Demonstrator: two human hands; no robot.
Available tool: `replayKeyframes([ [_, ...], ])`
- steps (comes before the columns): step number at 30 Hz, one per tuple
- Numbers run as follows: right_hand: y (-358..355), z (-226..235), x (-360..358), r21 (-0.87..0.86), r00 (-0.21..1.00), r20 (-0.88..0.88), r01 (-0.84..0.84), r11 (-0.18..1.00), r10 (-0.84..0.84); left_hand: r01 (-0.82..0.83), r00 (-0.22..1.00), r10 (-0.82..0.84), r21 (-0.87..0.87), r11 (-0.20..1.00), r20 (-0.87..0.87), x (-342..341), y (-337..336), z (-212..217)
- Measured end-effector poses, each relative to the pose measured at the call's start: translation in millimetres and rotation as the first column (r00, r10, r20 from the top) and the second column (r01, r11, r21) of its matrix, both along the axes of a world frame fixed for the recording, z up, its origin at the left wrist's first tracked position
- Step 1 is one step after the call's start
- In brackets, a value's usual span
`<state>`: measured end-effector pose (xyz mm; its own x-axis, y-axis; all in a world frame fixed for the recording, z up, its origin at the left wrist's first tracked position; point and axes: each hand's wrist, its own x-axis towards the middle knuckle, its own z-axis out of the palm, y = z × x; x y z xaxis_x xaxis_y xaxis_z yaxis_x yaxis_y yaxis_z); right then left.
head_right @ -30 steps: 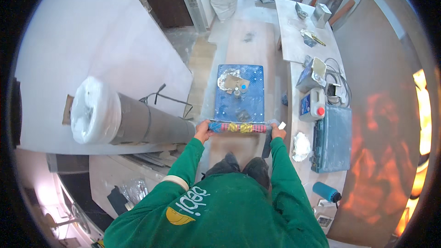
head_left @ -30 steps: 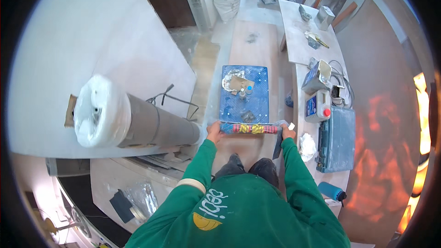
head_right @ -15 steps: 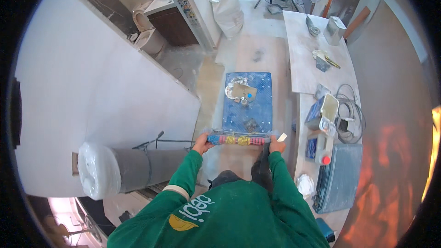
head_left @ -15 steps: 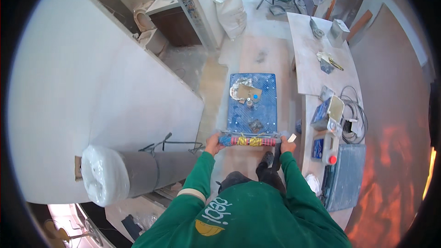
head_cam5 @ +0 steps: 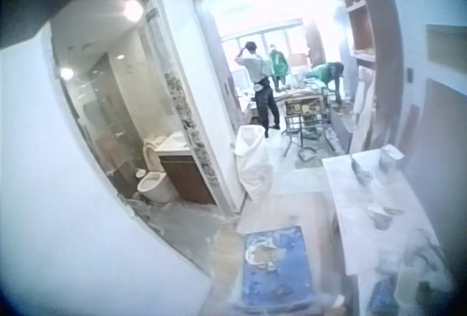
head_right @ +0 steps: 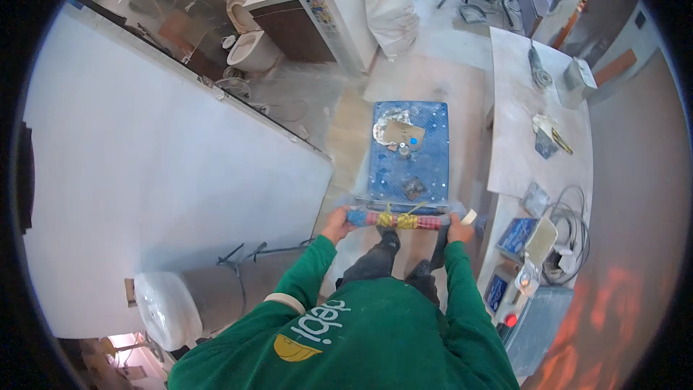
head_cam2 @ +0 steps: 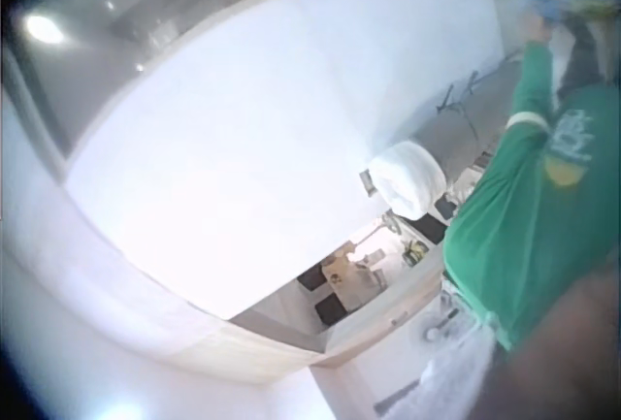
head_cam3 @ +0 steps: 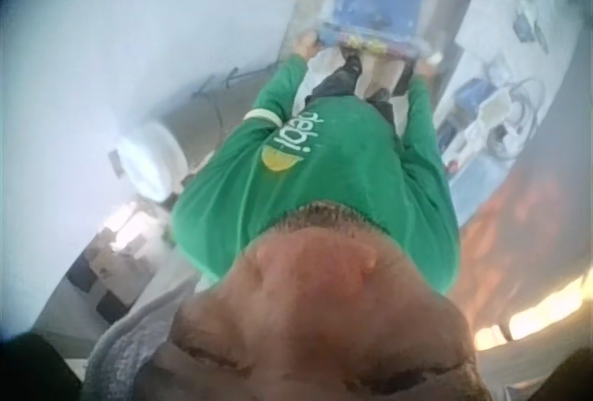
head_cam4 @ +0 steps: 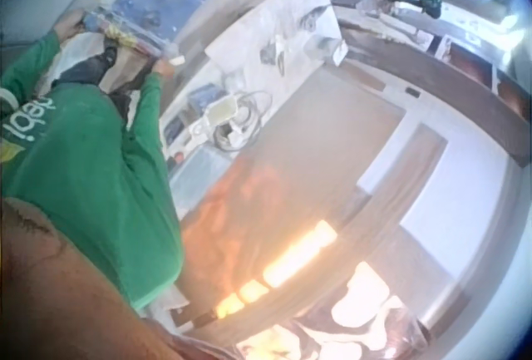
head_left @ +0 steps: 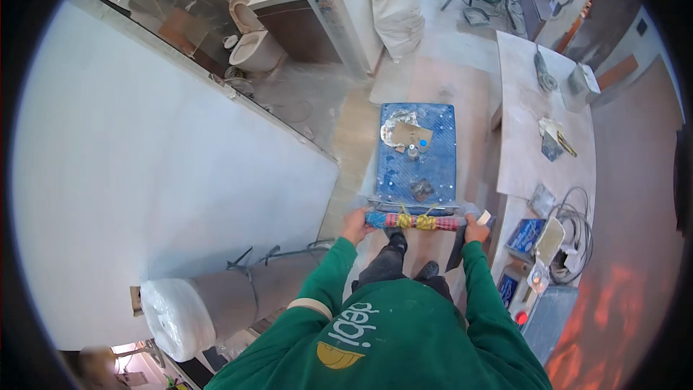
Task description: The person fills a plastic bottle with water from a sink and places it in a refrigerator. They then move to a workbench to organize various items, including tape rolls, a blue tray, and a white bag, while another person works in the background.
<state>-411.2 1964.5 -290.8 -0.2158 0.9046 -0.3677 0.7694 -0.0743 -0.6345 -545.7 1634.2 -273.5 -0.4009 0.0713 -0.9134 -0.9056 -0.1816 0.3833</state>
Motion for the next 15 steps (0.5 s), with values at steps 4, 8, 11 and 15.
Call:
replayKeyframes([
  [4,24,-7,-47,-0.048,0.997,-0.078,0.005,0.999,-0.009,0.050,0.995,-0.045,-0.055,0.997,0.094,-39,13,-14],
  [8,41,-9,-89,-0.115,0.984,-0.168,0.032,0.993,-0.051,0.065,0.989,-0.044,-0.146,0.987,0.140,-70,33,-17],
  [11,47,-6,-127,-0.086,0.996,-0.094,-0.016,0.996,0.008,0.020,0.989,0.010,-0.206,0.978,0.147,-93,38,-25],
  [15,55,-18,-157,-0.028,0.995,-0.025,-0.097,0.995,0.096,-0.008,0.996,0.030,-0.257,0.966,0.081,-136,49,-19],
])
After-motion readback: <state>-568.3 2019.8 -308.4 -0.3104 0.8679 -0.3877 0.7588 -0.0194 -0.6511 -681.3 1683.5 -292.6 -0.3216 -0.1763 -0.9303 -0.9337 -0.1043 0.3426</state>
